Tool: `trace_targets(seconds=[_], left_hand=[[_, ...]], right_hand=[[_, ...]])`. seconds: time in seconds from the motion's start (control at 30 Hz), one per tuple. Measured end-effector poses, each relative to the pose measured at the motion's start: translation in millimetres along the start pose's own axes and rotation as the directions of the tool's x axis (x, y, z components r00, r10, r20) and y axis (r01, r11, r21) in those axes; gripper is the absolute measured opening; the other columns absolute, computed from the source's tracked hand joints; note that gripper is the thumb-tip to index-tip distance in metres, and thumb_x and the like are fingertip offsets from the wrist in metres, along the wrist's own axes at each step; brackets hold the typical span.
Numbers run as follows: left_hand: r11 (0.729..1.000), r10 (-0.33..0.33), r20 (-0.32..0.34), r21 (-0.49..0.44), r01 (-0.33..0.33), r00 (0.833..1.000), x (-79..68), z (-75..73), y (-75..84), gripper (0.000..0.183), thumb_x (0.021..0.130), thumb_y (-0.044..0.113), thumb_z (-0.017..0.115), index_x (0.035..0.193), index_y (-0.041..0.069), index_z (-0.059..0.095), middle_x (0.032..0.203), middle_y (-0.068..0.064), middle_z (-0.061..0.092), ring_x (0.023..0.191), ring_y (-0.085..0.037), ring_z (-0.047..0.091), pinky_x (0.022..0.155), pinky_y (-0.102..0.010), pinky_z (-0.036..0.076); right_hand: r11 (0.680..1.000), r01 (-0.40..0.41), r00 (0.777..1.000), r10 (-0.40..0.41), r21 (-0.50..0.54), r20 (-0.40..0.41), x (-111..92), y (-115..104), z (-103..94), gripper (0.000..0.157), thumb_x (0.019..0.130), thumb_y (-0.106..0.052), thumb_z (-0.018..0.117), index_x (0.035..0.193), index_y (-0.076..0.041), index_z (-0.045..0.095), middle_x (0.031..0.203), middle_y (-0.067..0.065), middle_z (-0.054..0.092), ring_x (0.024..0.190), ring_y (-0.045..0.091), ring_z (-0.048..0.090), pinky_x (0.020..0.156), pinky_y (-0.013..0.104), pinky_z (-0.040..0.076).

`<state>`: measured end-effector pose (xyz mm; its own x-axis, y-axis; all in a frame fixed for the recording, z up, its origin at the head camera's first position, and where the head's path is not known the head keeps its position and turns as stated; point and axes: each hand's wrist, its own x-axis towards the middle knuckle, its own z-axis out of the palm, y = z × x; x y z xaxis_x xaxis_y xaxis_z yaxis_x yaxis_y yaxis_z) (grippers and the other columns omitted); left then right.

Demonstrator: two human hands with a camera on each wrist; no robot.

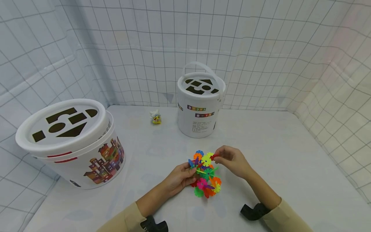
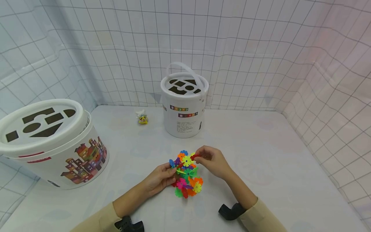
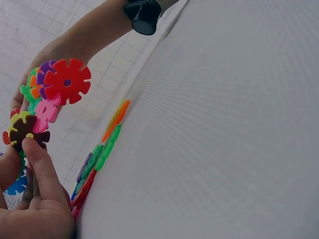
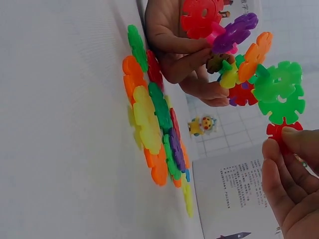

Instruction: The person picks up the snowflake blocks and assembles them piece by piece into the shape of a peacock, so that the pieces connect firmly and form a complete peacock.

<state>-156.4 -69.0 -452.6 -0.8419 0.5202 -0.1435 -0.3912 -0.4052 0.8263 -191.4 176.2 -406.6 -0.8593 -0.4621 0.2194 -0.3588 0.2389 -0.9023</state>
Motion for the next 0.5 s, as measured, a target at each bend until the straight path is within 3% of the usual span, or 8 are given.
trace_targets(seconds=[0.3,0.5], left_hand=[[1.0,-0.022,-0.008,-0.001,0.022,1.0,0.6,1.0,-0.3,0.045,0.102,0.003,0.043,0.14,-0.017,0.028,0.099,-0.001,0.064,0.081,-0.005,0.063,0.074,-0.017,0.054],[1.0,-0.024,-0.007,0.004,0.024,1.0,0.6,0.0,-0.8,0.045,0.102,0.005,0.046,0.139,-0.017,0.031,0.097,-0.001,0.065,0.079,-0.005,0.062,0.073,-0.017,0.054]], right_hand=[[0.999,0.029,1.0,-0.029,-0.031,-0.01,-0.2,0.4,-1.1,0.008,0.092,-0.003,0.066,0.099,0.001,0.064,0.096,0.012,0.07,0.085,0.041,0.065,0.079,0.038,0.057],[0.976,0.128,0.991,-0.13,-0.178,0.0,-0.9,-0.4,-0.6,0.009,0.09,-0.005,0.068,0.099,-0.004,0.069,0.093,0.007,0.069,0.085,0.021,0.067,0.078,0.029,0.056]])
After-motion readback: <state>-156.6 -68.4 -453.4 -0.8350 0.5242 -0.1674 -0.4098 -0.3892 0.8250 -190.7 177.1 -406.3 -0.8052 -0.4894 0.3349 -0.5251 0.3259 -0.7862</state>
